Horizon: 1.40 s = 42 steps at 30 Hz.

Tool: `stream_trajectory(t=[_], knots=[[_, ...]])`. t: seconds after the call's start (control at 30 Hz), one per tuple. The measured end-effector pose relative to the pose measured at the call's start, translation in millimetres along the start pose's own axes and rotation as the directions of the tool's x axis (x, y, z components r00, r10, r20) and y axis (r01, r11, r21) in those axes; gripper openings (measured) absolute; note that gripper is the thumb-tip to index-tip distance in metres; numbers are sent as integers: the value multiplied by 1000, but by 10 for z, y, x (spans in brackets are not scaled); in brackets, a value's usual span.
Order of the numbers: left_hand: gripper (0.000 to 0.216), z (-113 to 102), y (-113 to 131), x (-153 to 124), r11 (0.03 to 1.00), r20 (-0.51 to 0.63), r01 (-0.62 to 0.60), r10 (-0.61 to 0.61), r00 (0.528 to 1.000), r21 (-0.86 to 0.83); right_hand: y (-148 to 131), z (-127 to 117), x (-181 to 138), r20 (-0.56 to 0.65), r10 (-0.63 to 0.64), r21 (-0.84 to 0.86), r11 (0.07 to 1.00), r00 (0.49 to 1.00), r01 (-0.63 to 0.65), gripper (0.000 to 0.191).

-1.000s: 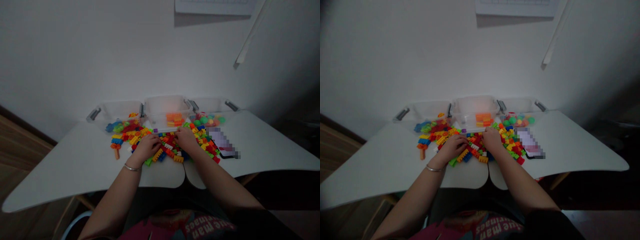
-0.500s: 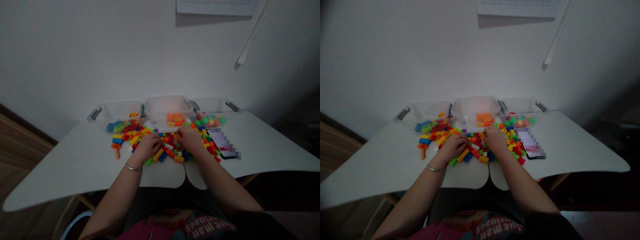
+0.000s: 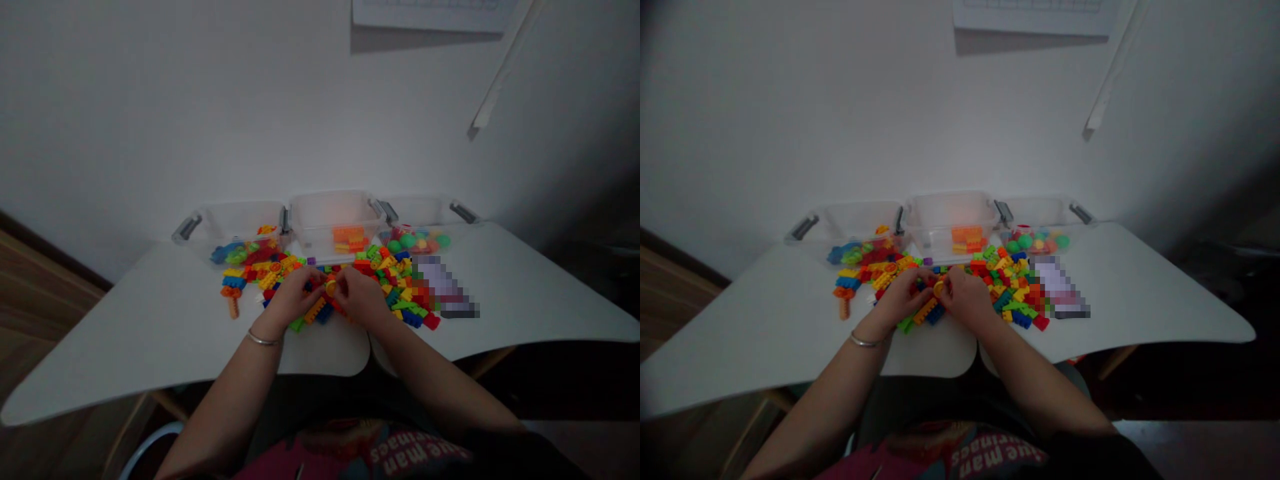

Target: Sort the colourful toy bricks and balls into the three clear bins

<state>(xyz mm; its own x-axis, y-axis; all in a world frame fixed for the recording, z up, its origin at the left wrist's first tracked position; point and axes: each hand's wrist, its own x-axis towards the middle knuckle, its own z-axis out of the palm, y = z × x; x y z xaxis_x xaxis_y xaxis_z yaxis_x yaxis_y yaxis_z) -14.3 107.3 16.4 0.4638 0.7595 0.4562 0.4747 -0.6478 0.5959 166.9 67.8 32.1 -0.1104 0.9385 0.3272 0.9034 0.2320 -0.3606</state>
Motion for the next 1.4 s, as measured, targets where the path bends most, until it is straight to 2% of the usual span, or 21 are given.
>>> stream_trajectory(t=[0.2, 0.33, 0.47, 0.6, 0.7, 0.8, 0.9, 1.0, 1.13, 1.3, 1.4], knots=[[14, -20, 73, -11, 992, 60, 51, -44, 997, -117, 0, 53, -6, 12, -2, -32, 999, 1000, 2, 11], [14, 9, 49, 4, 987, 32, 99, -96, 995, -124, 14, 106, -25, -9, 0, -47, 999, 1000, 0, 11], [16, 44, 20, 10, 979, 33, 120, -116, 993, -165, 57, 147, -42, -65, -104, 16, 994, 992, 105, 8], [17, 53, -8, 5, 957, 31, 151, -148, 988, -248, 152, 147, -83, -193, -248, 28, 966, 949, 258, 9], [21, 52, -53, 3, 922, -39, 173, -198, 979, -346, 233, 105, -158, -277, -335, -19, 939, 901, 343, 12], [24, 48, -88, 10, 905, -102, 165, -221, 970, -391, 298, 58, -259, -317, -375, -68, 925, 871, 373, 11], [26, 38, -90, 24, 900, -126, 165, -233, 964, -402, 357, 56, -327, -292, -408, -76, 912, 865, 404, 14], [25, 29, -91, 42, 883, -162, 185, -277, 947, -431, 423, 117, -321, -214, -439, -51, 897, 873, 439, 20], [25, 22, -126, 61, 801, -183, 202, -359, 915, -563, 501, 230, -249, -132, -456, -9, 888, 880, 459, 19], [30, 32, -131, 77, 735, -171, 195, -391, 904, -650, 513, 278, -205, -132, -433, 20, 898, 892, 439, 16], [36, 19, -91, 89, 745, -245, 147, -389, 888, -650, 495, 256, -213, -138, -429, 31, 899, 892, 437, 14]])
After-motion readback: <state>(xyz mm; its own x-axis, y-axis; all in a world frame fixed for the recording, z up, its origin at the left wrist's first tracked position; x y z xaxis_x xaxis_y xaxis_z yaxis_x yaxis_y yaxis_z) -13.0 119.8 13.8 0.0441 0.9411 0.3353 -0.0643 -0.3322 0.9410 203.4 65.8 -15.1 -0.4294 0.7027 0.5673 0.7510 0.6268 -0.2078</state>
